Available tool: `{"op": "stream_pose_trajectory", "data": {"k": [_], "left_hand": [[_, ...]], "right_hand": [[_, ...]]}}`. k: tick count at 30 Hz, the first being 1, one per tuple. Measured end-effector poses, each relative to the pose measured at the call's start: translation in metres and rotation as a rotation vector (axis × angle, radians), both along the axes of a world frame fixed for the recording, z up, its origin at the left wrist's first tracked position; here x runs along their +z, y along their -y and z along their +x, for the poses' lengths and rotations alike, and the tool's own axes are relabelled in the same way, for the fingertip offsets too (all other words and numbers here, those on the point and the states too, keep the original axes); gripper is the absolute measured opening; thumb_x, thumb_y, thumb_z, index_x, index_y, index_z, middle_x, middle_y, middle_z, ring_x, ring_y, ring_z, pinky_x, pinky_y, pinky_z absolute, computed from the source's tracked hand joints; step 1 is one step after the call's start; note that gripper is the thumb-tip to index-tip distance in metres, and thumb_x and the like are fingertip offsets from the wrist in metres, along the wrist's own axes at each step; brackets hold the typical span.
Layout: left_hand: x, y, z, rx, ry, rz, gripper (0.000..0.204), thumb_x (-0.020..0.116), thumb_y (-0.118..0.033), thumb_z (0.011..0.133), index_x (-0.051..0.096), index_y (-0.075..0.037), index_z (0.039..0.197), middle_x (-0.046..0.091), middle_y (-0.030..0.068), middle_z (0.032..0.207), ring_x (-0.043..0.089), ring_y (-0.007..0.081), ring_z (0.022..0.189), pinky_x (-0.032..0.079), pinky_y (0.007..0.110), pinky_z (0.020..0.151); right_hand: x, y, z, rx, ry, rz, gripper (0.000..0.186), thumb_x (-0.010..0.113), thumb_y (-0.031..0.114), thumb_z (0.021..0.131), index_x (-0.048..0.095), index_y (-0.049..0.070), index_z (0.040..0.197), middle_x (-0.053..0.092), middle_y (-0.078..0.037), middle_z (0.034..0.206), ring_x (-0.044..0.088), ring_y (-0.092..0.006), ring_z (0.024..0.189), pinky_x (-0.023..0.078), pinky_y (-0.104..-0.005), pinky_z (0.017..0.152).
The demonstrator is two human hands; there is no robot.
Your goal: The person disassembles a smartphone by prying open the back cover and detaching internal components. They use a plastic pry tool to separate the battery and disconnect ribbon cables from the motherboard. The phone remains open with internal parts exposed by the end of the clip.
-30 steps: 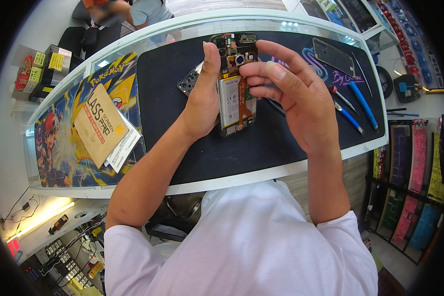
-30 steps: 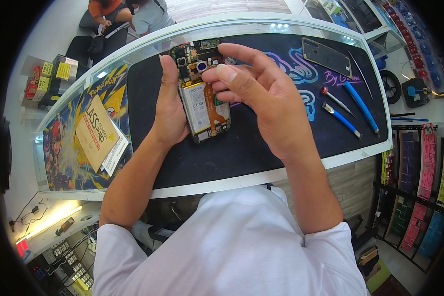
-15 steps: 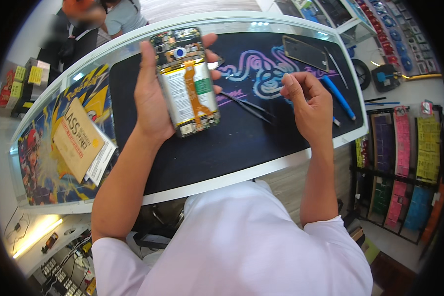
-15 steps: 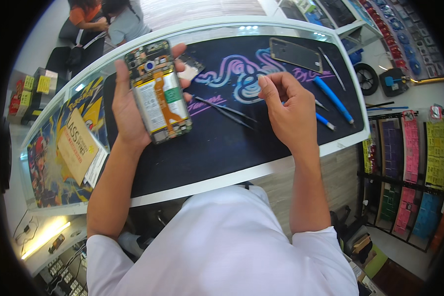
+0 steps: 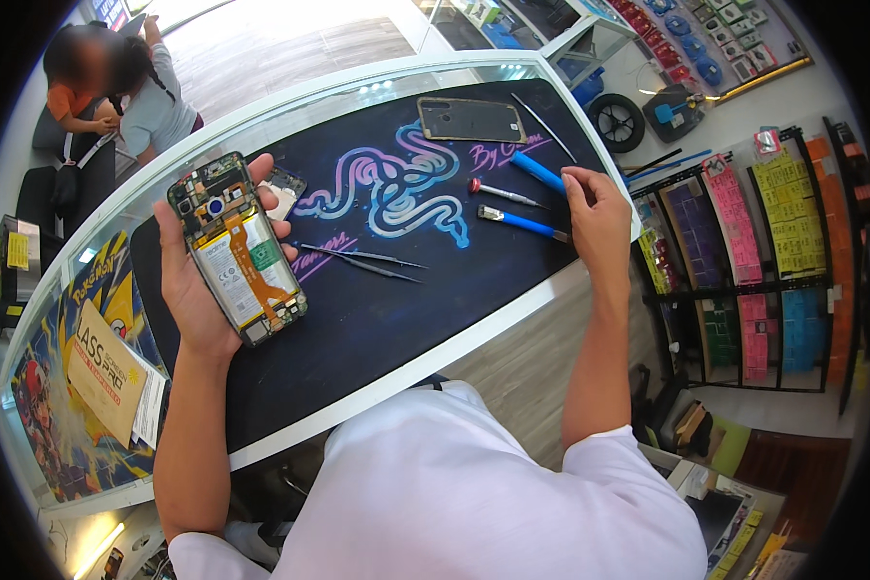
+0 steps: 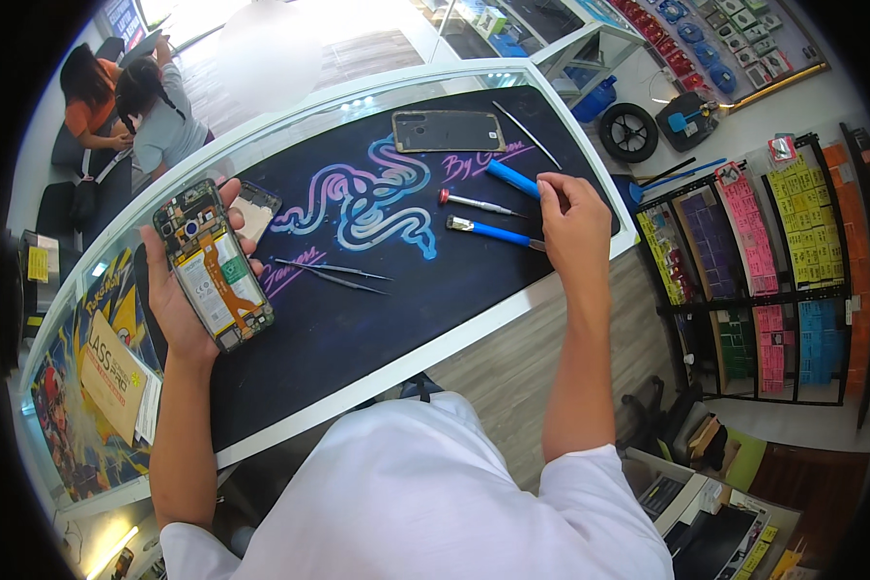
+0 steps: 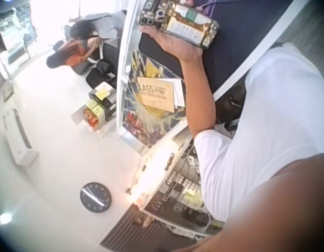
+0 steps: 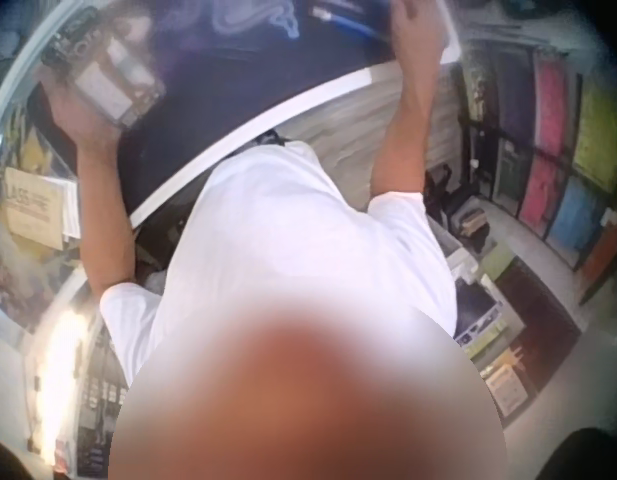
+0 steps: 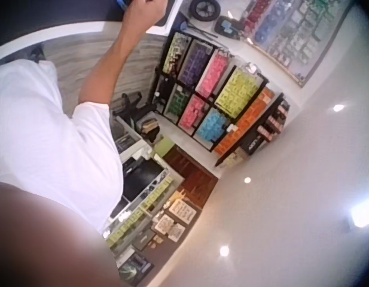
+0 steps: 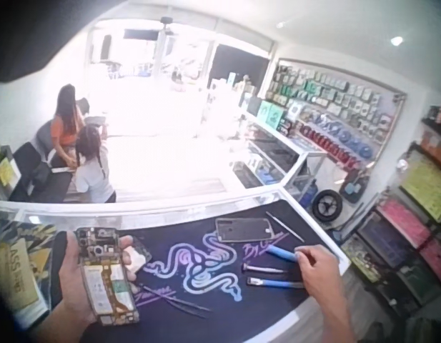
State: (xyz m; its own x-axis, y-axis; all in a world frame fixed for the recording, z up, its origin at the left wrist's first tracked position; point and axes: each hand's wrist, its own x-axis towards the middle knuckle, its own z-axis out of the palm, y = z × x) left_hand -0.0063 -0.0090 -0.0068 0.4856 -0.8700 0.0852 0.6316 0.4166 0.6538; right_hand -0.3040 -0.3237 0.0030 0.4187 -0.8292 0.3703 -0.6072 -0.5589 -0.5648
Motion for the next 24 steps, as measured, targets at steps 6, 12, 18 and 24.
{"op": "stream_pose_trajectory", "data": {"k": [6, 12, 18, 24], "left_hand": [[-0.001, -0.001, -0.003, 0.012, 0.011, 0.057, 0.109, 0.031, -0.082, 0.109, 0.036, 0.011, 0.166, 0.067, 0.0126, 0.121, 0.075, 0.0219, 0.104, 0.068, 0.038, 0.086], [0.002, -0.006, 0.001, -0.027, 0.077, 0.140, 0.106, 0.030, -0.089, 0.104, 0.055, -0.002, 0.159, 0.072, 0.0098, 0.122, 0.074, 0.0195, 0.107, 0.064, 0.037, 0.092], [0.002, -0.008, 0.000, -0.060, 0.069, 0.099, 0.104, 0.031, -0.087, 0.106, 0.051, -0.001, 0.162, 0.070, 0.0083, 0.122, 0.072, 0.0177, 0.110, 0.064, 0.037, 0.095], [0.000, -0.007, -0.002, -0.067, 0.062, 0.102, 0.102, 0.031, -0.088, 0.105, 0.055, -0.005, 0.160, 0.070, 0.0069, 0.121, 0.071, 0.0168, 0.108, 0.063, 0.037, 0.095]], "right_hand": [[-0.030, 0.108, 0.027, 0.190, -0.170, -0.392, 0.031, 0.073, 0.024, 0.103, 0.082, 0.001, 0.122, 0.077, -0.022, 0.114, 0.074, -0.0386, 0.105, 0.057, -0.0460, 0.097], [-0.040, 0.156, 0.067, 0.271, -0.286, -0.349, 0.015, 0.074, 0.015, 0.097, 0.077, 0.001, 0.100, 0.073, -0.021, 0.096, 0.072, -0.0393, 0.092, 0.057, -0.0482, 0.084], [-0.008, 0.131, 0.078, 0.208, -0.174, -0.016, 0.019, 0.072, 0.015, 0.099, 0.072, -0.001, 0.110, 0.073, -0.015, 0.096, 0.071, -0.0262, 0.086, 0.056, -0.0393, 0.082], [0.054, -0.006, 0.105, 0.699, 0.166, 0.291, 0.027, 0.065, 0.019, 0.114, 0.077, 0.000, 0.128, 0.071, -0.002, 0.095, 0.061, -0.0090, 0.090, 0.049, -0.0265, 0.081]]}}
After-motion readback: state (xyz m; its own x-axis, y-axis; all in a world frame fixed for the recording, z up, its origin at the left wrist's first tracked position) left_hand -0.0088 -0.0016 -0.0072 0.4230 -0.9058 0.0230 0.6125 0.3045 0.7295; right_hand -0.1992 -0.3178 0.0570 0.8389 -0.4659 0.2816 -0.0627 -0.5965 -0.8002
